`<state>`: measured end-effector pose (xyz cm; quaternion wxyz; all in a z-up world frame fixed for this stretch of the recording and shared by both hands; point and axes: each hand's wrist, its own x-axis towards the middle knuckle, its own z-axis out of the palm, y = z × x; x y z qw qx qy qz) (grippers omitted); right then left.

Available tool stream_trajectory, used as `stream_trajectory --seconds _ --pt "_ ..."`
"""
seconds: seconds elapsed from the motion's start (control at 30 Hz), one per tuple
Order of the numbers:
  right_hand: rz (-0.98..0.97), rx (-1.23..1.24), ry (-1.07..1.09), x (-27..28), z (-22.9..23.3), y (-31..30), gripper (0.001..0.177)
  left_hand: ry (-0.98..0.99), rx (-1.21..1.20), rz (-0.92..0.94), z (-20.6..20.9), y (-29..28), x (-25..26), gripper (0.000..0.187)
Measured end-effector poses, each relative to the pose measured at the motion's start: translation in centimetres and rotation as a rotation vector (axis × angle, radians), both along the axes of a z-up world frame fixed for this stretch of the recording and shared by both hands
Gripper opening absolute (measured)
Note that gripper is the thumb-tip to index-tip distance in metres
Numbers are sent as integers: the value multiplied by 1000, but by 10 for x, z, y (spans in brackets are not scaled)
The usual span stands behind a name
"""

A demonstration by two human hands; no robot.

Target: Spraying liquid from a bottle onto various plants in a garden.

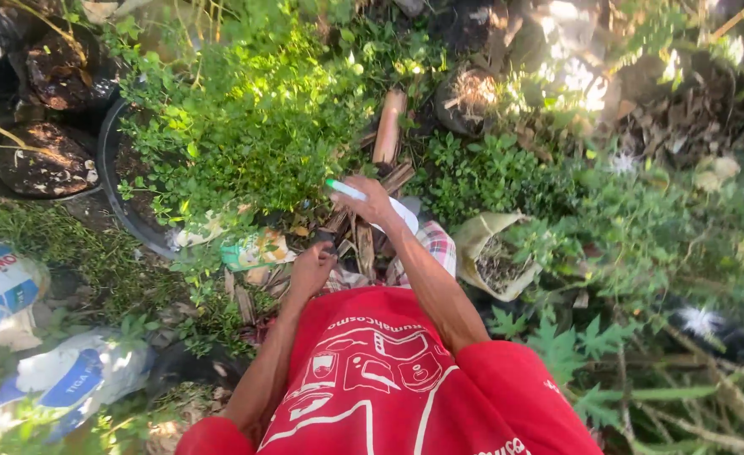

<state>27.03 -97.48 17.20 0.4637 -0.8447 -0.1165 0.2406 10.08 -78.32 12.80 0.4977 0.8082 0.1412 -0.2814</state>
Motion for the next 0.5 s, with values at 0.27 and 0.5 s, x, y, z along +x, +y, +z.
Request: stream_trajectory --seconds 0.27,0.5 --pt "179 74 -214 92 -75 -57 45 -87 69 224 -40 -65 51 42" --pt "391 135 -269 182 -78 -87 40 -71 169 556 3 -153 122 38"
